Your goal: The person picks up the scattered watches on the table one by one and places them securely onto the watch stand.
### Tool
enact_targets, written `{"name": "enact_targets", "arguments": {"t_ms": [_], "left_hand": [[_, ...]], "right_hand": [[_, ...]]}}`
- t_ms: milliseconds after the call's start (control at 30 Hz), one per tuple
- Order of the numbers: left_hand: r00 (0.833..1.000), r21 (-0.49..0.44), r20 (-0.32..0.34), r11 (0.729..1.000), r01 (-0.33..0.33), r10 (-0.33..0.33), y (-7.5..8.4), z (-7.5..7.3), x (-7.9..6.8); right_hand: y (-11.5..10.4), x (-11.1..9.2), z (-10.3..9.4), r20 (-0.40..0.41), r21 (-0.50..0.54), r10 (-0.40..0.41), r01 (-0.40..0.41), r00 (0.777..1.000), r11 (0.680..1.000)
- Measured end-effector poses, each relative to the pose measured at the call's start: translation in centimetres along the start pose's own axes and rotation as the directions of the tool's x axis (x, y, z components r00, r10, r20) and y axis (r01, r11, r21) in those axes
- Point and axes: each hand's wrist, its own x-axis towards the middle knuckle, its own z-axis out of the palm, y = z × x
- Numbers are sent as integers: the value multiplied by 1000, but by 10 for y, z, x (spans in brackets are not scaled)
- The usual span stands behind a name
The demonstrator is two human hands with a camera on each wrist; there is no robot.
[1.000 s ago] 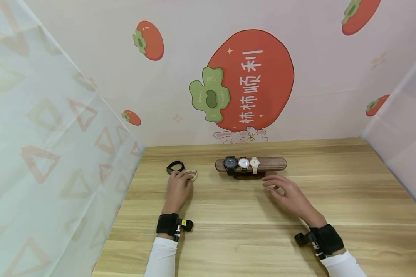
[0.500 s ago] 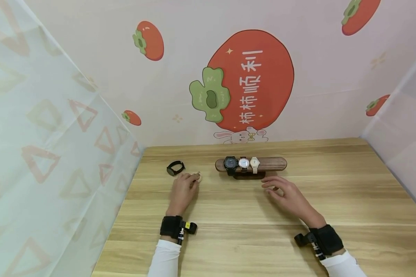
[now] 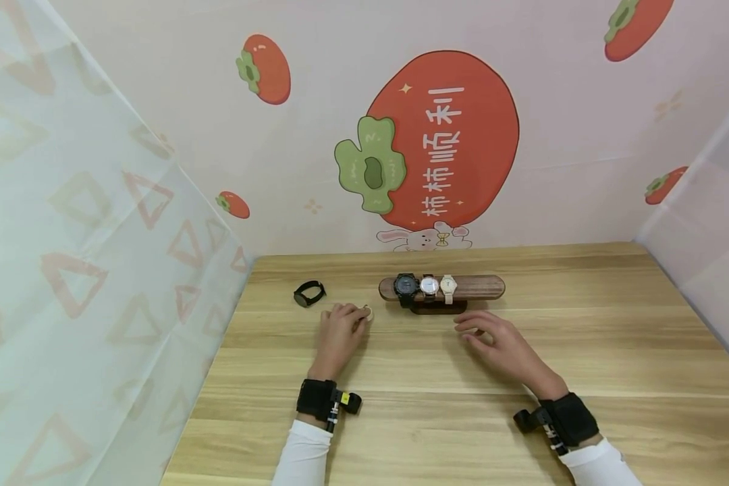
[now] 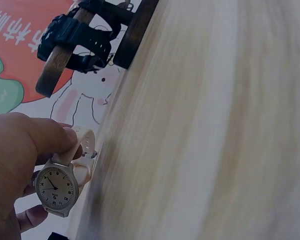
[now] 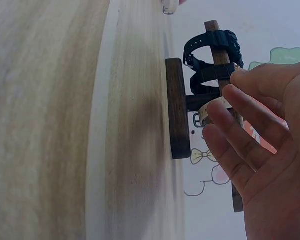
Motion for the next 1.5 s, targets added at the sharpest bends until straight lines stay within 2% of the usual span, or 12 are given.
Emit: {"name": "enact_targets", "arguments": {"t_ms": [200,567,833,1033,1233,1500], "left_hand": [[999,-46,24,999,-21,22,9,5,3],[996,-174,12,981,-89,93,23,9,2],[987,-193,23,970,-149,157,36,15,2],[981,-279,67,948,-157,182,50,19,5],[971,-337,62,921,-197,230,60,28,9],[969,-403,83,897,-180,232,71,34,11]], "right_hand": [[-2,3,2,10,4,8,-8,1000,1000],[-6,8,7,47,22,35,-36,998,999],[-11,16,13,58,37,33,-35,998,999],[-11,25,21,63,68,17,-21,998,997],[-14,31,25,77,102,25,-33,997,994],[-16,35,31,76,111,35,-43,996,993]]}}
